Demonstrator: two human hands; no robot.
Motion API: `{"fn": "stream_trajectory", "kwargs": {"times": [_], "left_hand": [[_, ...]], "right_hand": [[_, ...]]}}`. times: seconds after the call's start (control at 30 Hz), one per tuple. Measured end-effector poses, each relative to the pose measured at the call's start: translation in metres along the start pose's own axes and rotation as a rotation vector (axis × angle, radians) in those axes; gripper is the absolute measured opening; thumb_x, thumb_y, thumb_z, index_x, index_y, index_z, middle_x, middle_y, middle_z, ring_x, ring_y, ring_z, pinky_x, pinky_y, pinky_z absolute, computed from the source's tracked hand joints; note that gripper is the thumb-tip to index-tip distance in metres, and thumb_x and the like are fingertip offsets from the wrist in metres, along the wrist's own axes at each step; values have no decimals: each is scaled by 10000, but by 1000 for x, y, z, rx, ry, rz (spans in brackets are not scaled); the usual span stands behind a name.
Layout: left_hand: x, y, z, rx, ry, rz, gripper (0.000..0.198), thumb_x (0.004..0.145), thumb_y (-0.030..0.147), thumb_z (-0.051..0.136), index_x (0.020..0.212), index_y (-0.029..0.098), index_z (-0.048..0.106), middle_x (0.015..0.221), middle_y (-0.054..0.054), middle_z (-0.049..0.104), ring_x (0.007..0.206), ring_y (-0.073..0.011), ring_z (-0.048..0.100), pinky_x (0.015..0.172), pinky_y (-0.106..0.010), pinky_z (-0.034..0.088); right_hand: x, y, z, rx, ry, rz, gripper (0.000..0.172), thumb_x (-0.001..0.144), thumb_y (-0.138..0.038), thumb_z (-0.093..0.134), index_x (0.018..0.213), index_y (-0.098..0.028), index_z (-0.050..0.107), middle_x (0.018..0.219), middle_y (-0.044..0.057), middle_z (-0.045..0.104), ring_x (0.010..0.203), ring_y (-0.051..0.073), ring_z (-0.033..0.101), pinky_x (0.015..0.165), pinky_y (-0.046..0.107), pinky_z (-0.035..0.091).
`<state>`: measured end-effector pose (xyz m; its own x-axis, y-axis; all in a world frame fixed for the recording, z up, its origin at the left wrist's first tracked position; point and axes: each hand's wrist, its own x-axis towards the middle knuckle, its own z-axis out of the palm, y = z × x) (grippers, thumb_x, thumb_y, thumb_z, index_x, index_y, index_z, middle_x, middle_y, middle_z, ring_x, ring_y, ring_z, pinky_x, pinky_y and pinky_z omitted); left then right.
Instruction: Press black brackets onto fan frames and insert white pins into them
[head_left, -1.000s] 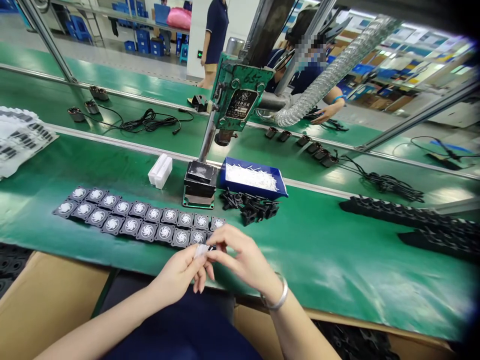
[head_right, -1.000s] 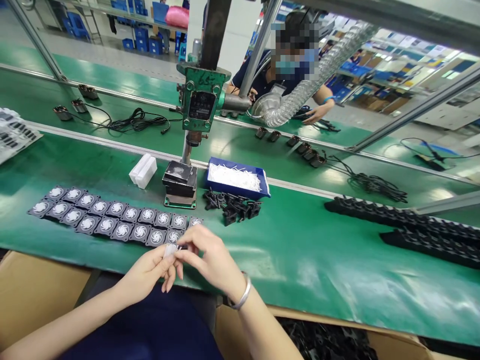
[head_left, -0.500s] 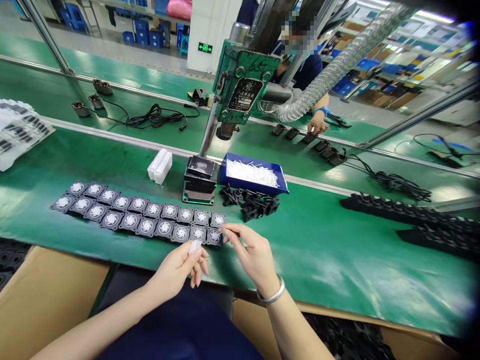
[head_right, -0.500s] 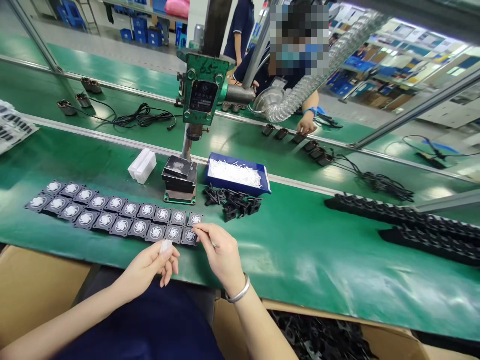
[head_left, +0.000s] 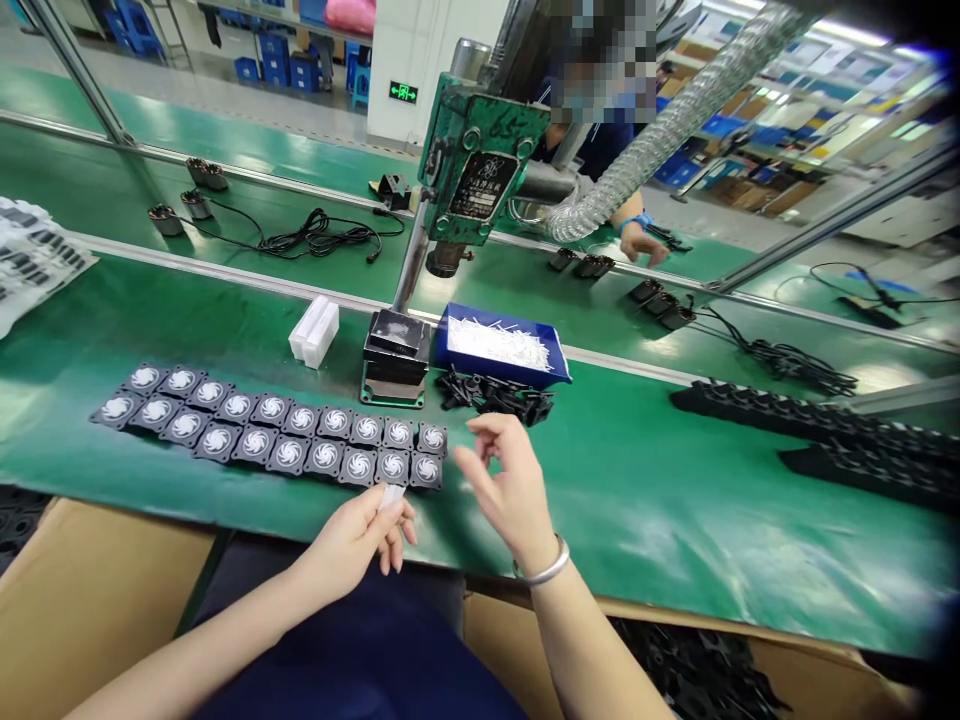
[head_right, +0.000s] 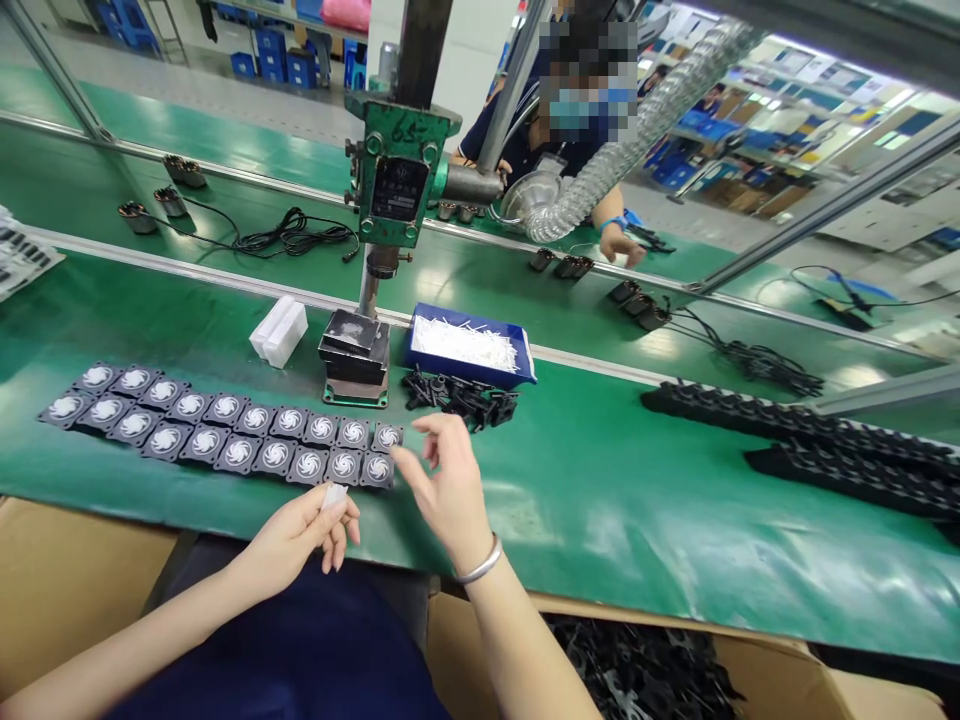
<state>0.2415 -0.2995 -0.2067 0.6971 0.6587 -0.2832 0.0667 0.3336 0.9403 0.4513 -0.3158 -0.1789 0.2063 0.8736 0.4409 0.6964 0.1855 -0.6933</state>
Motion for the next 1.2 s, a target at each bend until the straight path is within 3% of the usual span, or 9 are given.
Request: {"fn": "stream_trajectory", "kwargs": {"times": [0.1,0.2,0.33,0.53,0.67,0.73,0.97,1.13,1.2], "left_hand": [[1,1,-2,69,-11,20,472,949,597,422,943,134,517,885,-69,618,584,-114,597,506,-241,475],[4,1,-4,120,-14,31,468,961,587,397,932,136,522,909,-71,614,598,-114,605,506,-233,476],[7,0,-7,157,-23,42,473,962,586,388,923,135,525,916,-68,607,620,-115,611,506,-223,479],[4,7,-4,87,-51,24,465,952,590,408,940,138,518,850,-47,599,598,-120,611,496,-221,477],[2,16,0,77,-78,42,459,956,587,409,932,143,522,796,-31,593,569,-115,597,499,-222,477],[1,19,2,91,-93,69,448,962,575,411,908,144,523,774,-28,592,554,-110,589,495,-219,471],[-1,18,0,2,1,91,496,936,624,449,868,138,519,745,-30,597,515,-93,554,459,-204,452],[-4,20,-3,-71,53,22,548,887,672,503,994,135,518,748,-20,614,493,-84,541,443,-194,414],[-6,18,-3,-93,24,-6,542,877,669,521,971,135,513,730,-19,616,476,-83,537,423,-187,385]], "right_hand": [[2,12,8,26,-51,138,263,1004,-371,458,1147,-168,546,1001,95,632,785,187,609,711,323,511],[0,23,24,33,-157,141,256,1010,-311,399,1147,-156,550,1024,116,651,898,218,640,804,353,525],[-1,28,36,20,-154,132,250,1003,-278,393,1161,-155,543,1083,132,635,985,236,626,879,388,511],[5,4,7,-77,-80,37,233,1012,-287,434,1157,-165,569,979,92,613,856,207,585,828,382,487],[1,-25,-6,285,-411,-29,142,957,-321,606,1050,-221,646,924,33,609,772,145,558,710,277,477],[-4,-33,-3,396,-474,-6,92,943,-300,634,932,-214,665,849,14,612,753,133,555,677,253,459],[-1,-34,9,525,-357,15,277,875,-359,716,698,-182,597,749,4,606,709,139,557,656,261,444],[23,-28,-7,500,-111,133,139,959,-297,596,882,-189,639,851,24,687,751,139,641,659,245,495],[33,-23,-5,369,-96,107,92,951,-270,609,952,-194,661,896,21,706,802,141,662,712,245,500]]}}
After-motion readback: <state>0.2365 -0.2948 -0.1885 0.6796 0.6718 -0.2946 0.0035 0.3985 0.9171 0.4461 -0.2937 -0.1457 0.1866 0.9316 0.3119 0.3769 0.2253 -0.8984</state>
